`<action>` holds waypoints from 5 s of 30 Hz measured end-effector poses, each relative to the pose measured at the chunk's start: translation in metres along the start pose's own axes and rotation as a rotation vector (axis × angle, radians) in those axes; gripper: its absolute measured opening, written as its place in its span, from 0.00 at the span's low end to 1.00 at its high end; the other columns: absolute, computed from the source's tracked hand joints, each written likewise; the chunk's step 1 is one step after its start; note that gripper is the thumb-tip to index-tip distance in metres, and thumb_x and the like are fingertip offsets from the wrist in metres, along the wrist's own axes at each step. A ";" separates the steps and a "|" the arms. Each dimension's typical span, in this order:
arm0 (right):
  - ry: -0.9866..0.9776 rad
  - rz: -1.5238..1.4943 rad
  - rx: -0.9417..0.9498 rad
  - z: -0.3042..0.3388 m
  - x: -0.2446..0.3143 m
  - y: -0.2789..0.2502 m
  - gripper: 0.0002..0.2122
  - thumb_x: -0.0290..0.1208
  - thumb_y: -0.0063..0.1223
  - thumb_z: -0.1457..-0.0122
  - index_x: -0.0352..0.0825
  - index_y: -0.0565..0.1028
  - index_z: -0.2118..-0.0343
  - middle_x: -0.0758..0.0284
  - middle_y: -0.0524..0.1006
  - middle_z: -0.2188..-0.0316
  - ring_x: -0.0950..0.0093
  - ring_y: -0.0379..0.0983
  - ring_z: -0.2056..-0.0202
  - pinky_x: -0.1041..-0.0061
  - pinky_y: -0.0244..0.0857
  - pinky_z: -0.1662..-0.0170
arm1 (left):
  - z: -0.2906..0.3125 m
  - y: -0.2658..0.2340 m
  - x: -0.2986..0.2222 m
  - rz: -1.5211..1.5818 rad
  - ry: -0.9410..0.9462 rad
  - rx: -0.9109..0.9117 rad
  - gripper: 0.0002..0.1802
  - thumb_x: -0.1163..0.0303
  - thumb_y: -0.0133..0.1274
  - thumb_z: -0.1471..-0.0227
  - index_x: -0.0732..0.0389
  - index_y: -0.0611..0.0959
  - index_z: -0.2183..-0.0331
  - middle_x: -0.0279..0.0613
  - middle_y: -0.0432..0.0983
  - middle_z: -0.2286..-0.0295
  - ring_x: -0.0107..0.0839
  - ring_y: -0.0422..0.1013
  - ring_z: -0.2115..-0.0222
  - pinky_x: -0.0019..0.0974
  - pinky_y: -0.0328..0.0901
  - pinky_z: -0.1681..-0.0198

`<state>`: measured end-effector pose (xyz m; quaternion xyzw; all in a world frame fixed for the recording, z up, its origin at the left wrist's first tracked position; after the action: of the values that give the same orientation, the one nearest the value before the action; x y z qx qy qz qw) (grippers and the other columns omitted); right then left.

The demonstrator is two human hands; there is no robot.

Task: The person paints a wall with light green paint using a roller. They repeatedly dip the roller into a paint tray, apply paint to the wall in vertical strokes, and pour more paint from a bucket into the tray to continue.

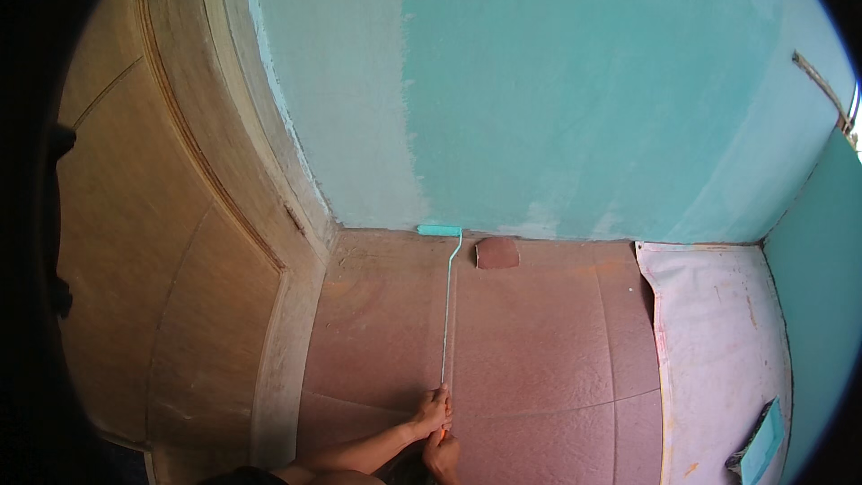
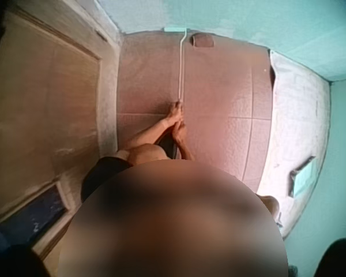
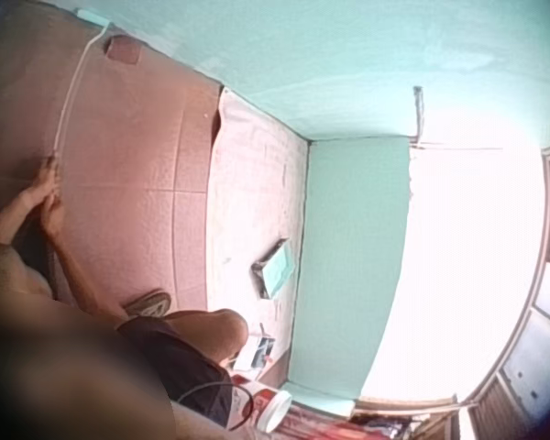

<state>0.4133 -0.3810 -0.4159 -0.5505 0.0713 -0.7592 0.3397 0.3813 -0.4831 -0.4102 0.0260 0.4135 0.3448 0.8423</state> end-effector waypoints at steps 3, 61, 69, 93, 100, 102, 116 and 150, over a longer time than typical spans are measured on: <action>-0.044 -0.018 0.021 0.000 -0.003 0.002 0.21 0.41 0.38 0.35 0.25 0.72 0.75 0.56 0.74 0.84 0.64 0.71 0.81 0.65 0.64 0.77 | 0.002 0.001 -0.005 -0.059 0.052 -0.019 0.26 0.52 0.33 0.34 0.57 0.65 0.80 0.33 0.57 0.86 0.23 0.53 0.89 0.29 0.56 0.85; -0.281 -0.797 0.400 -0.074 0.170 -0.027 0.19 0.47 0.35 0.31 0.37 0.67 0.74 0.77 0.64 0.86 0.86 0.55 0.86 0.83 0.49 0.83 | 0.019 0.043 -0.222 -0.055 0.630 0.169 0.30 0.48 0.36 0.35 0.59 0.65 0.82 0.33 0.60 0.89 0.20 0.57 0.92 0.27 0.54 0.91; -0.247 -0.629 0.092 -0.048 0.032 0.029 0.24 0.51 0.37 0.33 0.42 0.65 0.83 0.77 0.60 0.89 0.84 0.53 0.86 0.78 0.45 0.84 | 0.000 0.005 -0.096 -0.056 0.384 0.022 0.30 0.48 0.36 0.36 0.60 0.66 0.82 0.35 0.60 0.89 0.23 0.57 0.92 0.30 0.55 0.89; 0.011 -0.458 0.056 -0.005 -0.051 0.049 0.25 0.56 0.41 0.38 0.35 0.72 0.78 0.71 0.67 0.86 0.79 0.62 0.86 0.75 0.54 0.84 | 0.013 -0.013 -0.027 -0.004 0.057 -0.075 0.26 0.53 0.35 0.34 0.58 0.65 0.81 0.32 0.57 0.88 0.20 0.52 0.91 0.29 0.50 0.90; -0.056 -0.396 -0.003 -0.010 -0.074 0.063 0.26 0.55 0.40 0.37 0.36 0.70 0.83 0.71 0.65 0.88 0.79 0.61 0.86 0.74 0.53 0.84 | 0.006 -0.016 -0.017 0.033 0.032 -0.109 0.29 0.49 0.36 0.35 0.59 0.65 0.82 0.34 0.56 0.89 0.23 0.52 0.92 0.31 0.51 0.90; -0.031 -0.392 0.007 -0.010 -0.074 0.062 0.27 0.54 0.39 0.36 0.36 0.70 0.84 0.71 0.65 0.88 0.79 0.61 0.86 0.74 0.54 0.84 | 0.005 -0.016 -0.015 0.009 0.020 -0.119 0.29 0.48 0.37 0.36 0.59 0.65 0.82 0.34 0.56 0.89 0.23 0.52 0.92 0.31 0.51 0.90; -0.102 -0.358 0.010 -0.002 -0.034 0.039 0.24 0.48 0.39 0.34 0.29 0.72 0.74 0.68 0.69 0.82 0.76 0.64 0.78 0.70 0.59 0.77 | 0.008 -0.015 -0.013 0.000 0.025 -0.099 0.28 0.53 0.35 0.34 0.59 0.66 0.82 0.32 0.59 0.88 0.23 0.55 0.92 0.31 0.53 0.89; -0.369 -0.667 0.237 -0.052 0.085 0.029 0.19 0.44 0.36 0.31 0.35 0.68 0.73 0.76 0.66 0.85 0.86 0.58 0.85 0.82 0.51 0.83 | 0.024 -0.003 -0.141 -0.082 0.553 0.035 0.30 0.50 0.34 0.34 0.61 0.66 0.82 0.35 0.60 0.89 0.22 0.57 0.92 0.29 0.55 0.89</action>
<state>0.3659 -0.4671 -0.3835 -0.6277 -0.2616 -0.7192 0.1427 0.3406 -0.5643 -0.2996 -0.0714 0.6342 0.2972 0.7102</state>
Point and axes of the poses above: each hand's wrist, its own z-axis away from the middle knuckle, its own y-axis out of the palm, x = y × z, the point moved 4 cm from there along -z, towards the middle knuckle
